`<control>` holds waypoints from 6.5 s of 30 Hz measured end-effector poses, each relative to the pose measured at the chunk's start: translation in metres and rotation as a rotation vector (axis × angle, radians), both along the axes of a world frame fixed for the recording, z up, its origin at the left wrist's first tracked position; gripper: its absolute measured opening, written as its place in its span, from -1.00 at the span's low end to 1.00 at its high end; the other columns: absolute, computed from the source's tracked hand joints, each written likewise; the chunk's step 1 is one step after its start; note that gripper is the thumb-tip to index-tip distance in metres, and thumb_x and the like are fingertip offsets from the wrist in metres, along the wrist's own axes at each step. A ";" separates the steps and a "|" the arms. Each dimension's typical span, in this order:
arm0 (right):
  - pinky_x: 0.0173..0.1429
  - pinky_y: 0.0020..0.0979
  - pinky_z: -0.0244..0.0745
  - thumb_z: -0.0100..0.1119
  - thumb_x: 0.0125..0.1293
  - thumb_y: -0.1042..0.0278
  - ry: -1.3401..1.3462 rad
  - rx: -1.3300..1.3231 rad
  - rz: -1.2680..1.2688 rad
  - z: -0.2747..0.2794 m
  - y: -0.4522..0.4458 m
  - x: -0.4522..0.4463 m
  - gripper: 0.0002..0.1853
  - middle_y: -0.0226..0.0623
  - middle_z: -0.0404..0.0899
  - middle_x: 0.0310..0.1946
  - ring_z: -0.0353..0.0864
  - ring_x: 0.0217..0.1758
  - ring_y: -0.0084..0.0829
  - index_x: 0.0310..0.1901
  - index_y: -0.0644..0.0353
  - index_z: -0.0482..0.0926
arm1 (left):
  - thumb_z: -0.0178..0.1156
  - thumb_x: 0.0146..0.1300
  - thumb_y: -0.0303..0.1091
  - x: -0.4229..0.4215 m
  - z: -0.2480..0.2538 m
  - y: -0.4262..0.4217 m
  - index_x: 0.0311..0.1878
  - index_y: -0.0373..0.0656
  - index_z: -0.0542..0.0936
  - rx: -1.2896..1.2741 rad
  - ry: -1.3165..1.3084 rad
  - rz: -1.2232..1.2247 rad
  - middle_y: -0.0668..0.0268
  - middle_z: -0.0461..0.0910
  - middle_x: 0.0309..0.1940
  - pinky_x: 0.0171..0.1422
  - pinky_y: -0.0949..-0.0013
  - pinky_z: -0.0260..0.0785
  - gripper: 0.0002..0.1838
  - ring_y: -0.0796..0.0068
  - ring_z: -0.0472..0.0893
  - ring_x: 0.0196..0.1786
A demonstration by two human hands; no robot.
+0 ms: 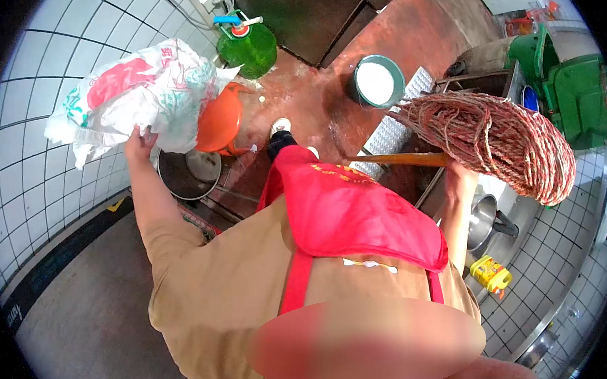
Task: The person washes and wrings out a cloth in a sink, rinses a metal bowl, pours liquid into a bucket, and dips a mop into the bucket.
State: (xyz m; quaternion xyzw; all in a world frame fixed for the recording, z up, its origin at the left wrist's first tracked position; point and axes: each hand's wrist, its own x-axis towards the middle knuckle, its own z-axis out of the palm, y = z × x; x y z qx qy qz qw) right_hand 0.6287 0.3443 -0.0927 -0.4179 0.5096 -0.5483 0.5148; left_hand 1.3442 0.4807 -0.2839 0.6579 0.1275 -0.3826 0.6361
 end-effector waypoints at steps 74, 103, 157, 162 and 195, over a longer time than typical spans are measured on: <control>-0.06 -0.25 0.40 -0.04 0.23 0.48 -0.221 0.530 -0.301 -0.306 -0.259 -0.052 -0.89 -0.23 0.46 -0.39 0.46 -0.27 -0.28 -0.23 0.31 0.38 | 0.18 -0.01 -0.22 -0.333 -0.110 -0.016 -0.32 -0.17 0.42 0.276 -0.614 -1.752 0.08 0.53 -0.36 -0.19 0.08 0.38 -0.73 0.01 0.53 -0.26; -0.02 -0.16 0.44 -0.06 0.06 0.51 1.203 -0.090 1.266 -0.738 -0.109 0.347 -0.53 -0.08 0.34 0.06 0.47 -0.03 -0.07 0.08 -0.01 0.36 | 0.08 0.16 -0.05 -0.254 -0.211 0.006 0.02 -0.15 0.33 0.491 -0.264 -1.892 -0.01 0.53 -0.32 -0.29 0.04 0.41 -0.53 -0.02 0.56 -0.31; -0.13 -0.48 0.51 0.19 0.10 0.51 -0.224 0.378 -0.020 -0.185 -0.211 -0.015 -0.71 -0.35 0.51 -0.24 0.55 -0.21 -0.47 -0.11 0.24 0.41 | 0.24 0.02 -0.21 -0.279 0.024 -0.183 0.00 -0.18 0.33 0.226 -0.830 -2.025 -0.07 0.52 -0.25 -0.11 0.01 0.36 -0.50 -0.10 0.51 -0.17; -0.17 -0.50 0.45 0.19 0.03 0.63 -0.385 0.202 -0.215 -0.162 -0.310 -0.084 -0.61 -0.39 0.49 -0.27 0.50 -0.22 -0.53 -0.08 0.18 0.38 | 0.23 0.02 -0.22 -0.360 0.044 -0.266 0.01 -0.17 0.33 0.244 -0.830 -2.025 -0.07 0.52 -0.24 -0.10 0.02 0.36 -0.49 -0.10 0.51 -0.16; -0.63 -0.59 0.14 -0.03 0.21 0.31 -0.417 0.368 0.017 -0.177 -0.494 -0.227 -0.89 -0.45 0.50 -0.62 0.32 -0.66 -0.62 -0.42 0.05 0.48 | 0.20 0.03 -0.27 -0.480 0.119 -0.367 0.13 -0.15 0.31 0.447 -0.540 -1.964 0.00 0.51 -0.14 -0.06 0.07 0.37 -0.44 -0.09 0.50 -0.10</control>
